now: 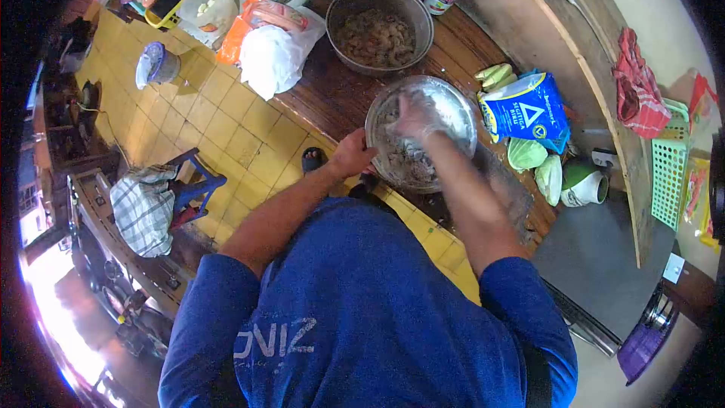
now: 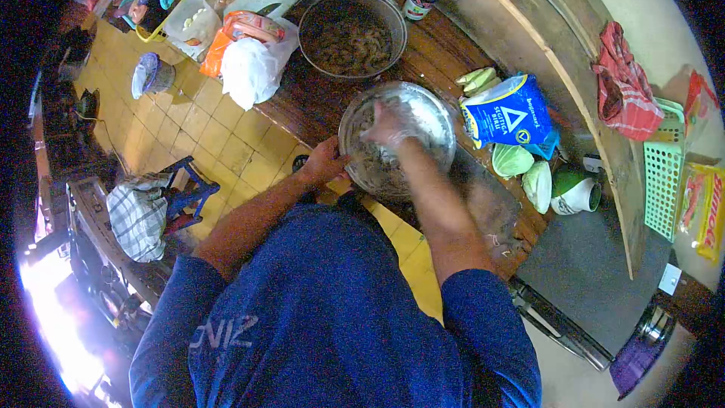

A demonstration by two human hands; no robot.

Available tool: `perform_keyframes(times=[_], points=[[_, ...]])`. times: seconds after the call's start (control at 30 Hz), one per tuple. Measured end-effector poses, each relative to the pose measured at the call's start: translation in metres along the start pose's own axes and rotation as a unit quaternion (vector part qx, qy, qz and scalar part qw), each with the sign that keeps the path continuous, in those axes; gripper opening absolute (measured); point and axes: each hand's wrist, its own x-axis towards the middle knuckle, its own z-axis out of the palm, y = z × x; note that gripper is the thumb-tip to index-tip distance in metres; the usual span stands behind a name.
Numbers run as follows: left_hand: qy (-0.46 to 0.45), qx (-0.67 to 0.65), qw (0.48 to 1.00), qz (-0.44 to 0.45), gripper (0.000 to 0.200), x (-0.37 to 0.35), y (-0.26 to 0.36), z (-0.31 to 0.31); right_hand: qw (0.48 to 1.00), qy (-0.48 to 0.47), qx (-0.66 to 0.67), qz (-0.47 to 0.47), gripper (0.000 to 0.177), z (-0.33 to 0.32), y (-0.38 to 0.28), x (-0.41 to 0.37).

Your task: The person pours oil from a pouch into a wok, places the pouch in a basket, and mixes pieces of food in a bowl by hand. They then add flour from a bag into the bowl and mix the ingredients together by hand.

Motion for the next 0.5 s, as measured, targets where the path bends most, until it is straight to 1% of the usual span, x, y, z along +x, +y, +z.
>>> perform_keyframes(times=[0.03,0.07,0.1,0.13,0.17,0.23,0.27,0.3,0.33,0.37,0.4,0.43,0.5], points=[[-0.002,0.001,1.000,-0.001,0.030,-0.007,0.016,-0.003,0.999,0.012,-0.040,0.004,0.078,0.015,-0.008,0.003],[-0.003,-0.027,0.999,-0.047,0.027,-0.019,0.050,-0.009,0.999,0.010,-0.038,0.007,0.078,0.012,-0.014,-0.002],[-0.004,-0.055,0.994,-0.091,0.024,-0.027,0.068,-0.011,0.993,-0.114,-0.017,-0.035,0.070,0.000,-0.020,-0.010],[-0.009,-0.055,0.994,-0.090,0.024,-0.027,0.065,-0.009,0.969,-0.235,0.004,-0.075,0.063,-0.011,-0.024,-0.019],[0.004,-0.071,0.994,-0.082,0.023,-0.025,0.060,-0.007,0.970,-0.234,0.004,-0.070,0.063,-0.016,-0.022,-0.032],[0.015,-0.090,0.993,-0.074,0.023,-0.024,0.057,-0.006,0.980,-0.119,-0.028,-0.160,0.049,-0.018,-0.009,-0.076],[0.008,-0.085,0.994,-0.074,0.024,-0.025,0.059,-0.008,0.980,0.016,-0.115,-0.160,0.062,-0.010,-0.002,-0.094],[0.002,-0.080,0.994,-0.074,0.025,-0.027,0.061,-0.010,0.980,0.014,-0.116,-0.161,0.062,0.003,0.004,-0.087],[-0.001,-0.080,0.994,-0.077,0.025,-0.027,0.055,-0.008,0.988,0.012,-0.110,-0.112,0.064,0.020,0.011,-0.078],[-0.020,-0.099,0.992,-0.080,0.026,-0.021,0.047,-0.007,0.992,0.014,-0.104,-0.063,0.067,0.016,0.006,-0.076],[-0.039,-0.117,0.989,-0.082,0.028,-0.015,0.039,-0.007,0.997,-0.002,-0.019,0.073,0.071,0.014,-0.004,-0.075],[-0.043,-0.114,0.989,-0.083,0.028,-0.011,0.033,-0.006,0.997,-0.002,-0.015,0.076,0.071,0.014,-0.007,-0.069],[-0.033,-0.064,0.997,0.012,0.031,-0.008,0.025,-0.006,0.997,0.055,0.020,0.051,0.057,0.009,-0.002,-0.039]])
